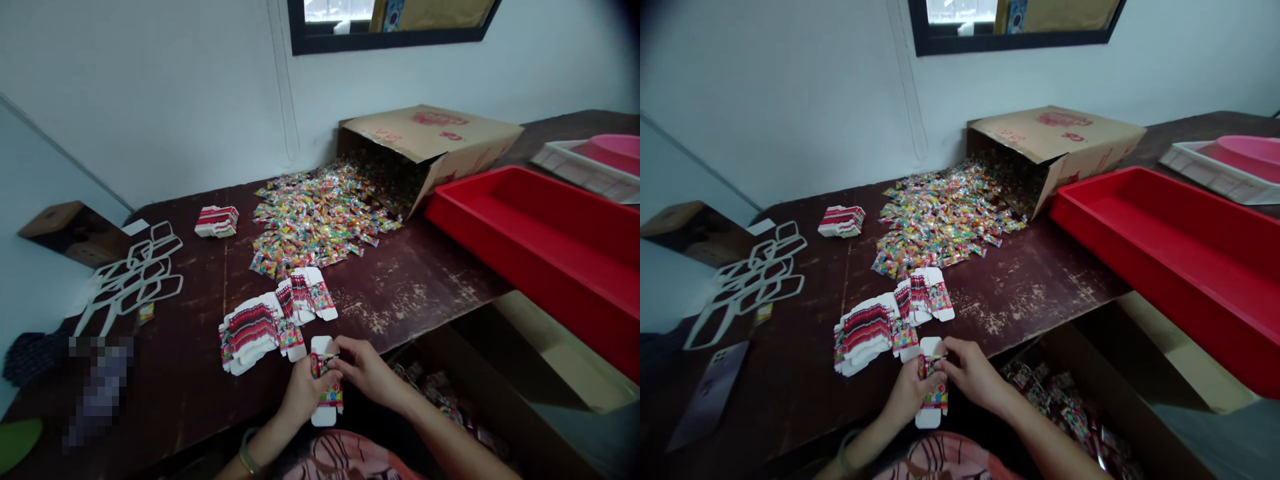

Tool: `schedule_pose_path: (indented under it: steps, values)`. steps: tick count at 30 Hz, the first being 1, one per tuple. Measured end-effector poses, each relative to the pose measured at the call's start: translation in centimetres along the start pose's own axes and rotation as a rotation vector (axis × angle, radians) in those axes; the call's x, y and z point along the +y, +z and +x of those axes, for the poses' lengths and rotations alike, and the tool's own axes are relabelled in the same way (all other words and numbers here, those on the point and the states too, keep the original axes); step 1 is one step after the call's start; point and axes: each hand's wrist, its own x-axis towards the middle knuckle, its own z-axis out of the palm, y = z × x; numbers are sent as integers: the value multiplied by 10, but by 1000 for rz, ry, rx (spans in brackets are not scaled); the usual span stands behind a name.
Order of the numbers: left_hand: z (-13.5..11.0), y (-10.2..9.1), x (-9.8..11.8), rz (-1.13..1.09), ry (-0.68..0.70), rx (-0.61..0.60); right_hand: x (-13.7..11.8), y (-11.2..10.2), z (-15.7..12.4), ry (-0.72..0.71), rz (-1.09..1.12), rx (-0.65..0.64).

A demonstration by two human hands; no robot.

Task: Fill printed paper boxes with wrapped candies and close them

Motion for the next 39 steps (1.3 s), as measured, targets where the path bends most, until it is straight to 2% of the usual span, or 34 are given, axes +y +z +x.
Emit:
schedule_pose_path:
  steps: [3,5,7,10,12,14,16,20,22,25,29,34,37,39]
  values:
    - [-10,1,-4,-90,89,35,12,11,-14,76,240,135]
    - [-18,-1,-4,-81,83,-15,20,12,-22,185,445,117]
    - [-25,-3,-3,-27,58,-81,26,8,-27,314,603,46]
    - [-33,-4,-4,70,59,-182,36,1,-27,493,733,-127]
    - [-36,-4,-6,121,65,-219,40,-3,-24,588,751,-243]
    - [-37,-5,-8,99,29,-188,41,-4,-20,625,692,-285]
    - [-35,-5,-10,-57,-105,-170,35,-1,-18,545,547,-251]
    - [-27,-7,-15,-589,-449,-259,11,12,-23,148,100,-118]
    - [-25,-8,-19,-733,-501,-251,2,19,-26,20,-64,-76]
    - [-26,-9,-23,-790,-475,-219,3,24,-25,3,-157,-60]
    - [-29,-10,-24,-765,-380,-320,12,20,-23,10,-220,-65]
    - [-31,-10,-27,-601,-306,-366,10,11,-36,-289,-535,-294]
    - [-27,-11,-26,-426,-237,-377,11,-10,-20,-381,-549,-441]
    - [-22,-16,-19,-231,-159,-346,15,-40,14,-388,-639,-411]
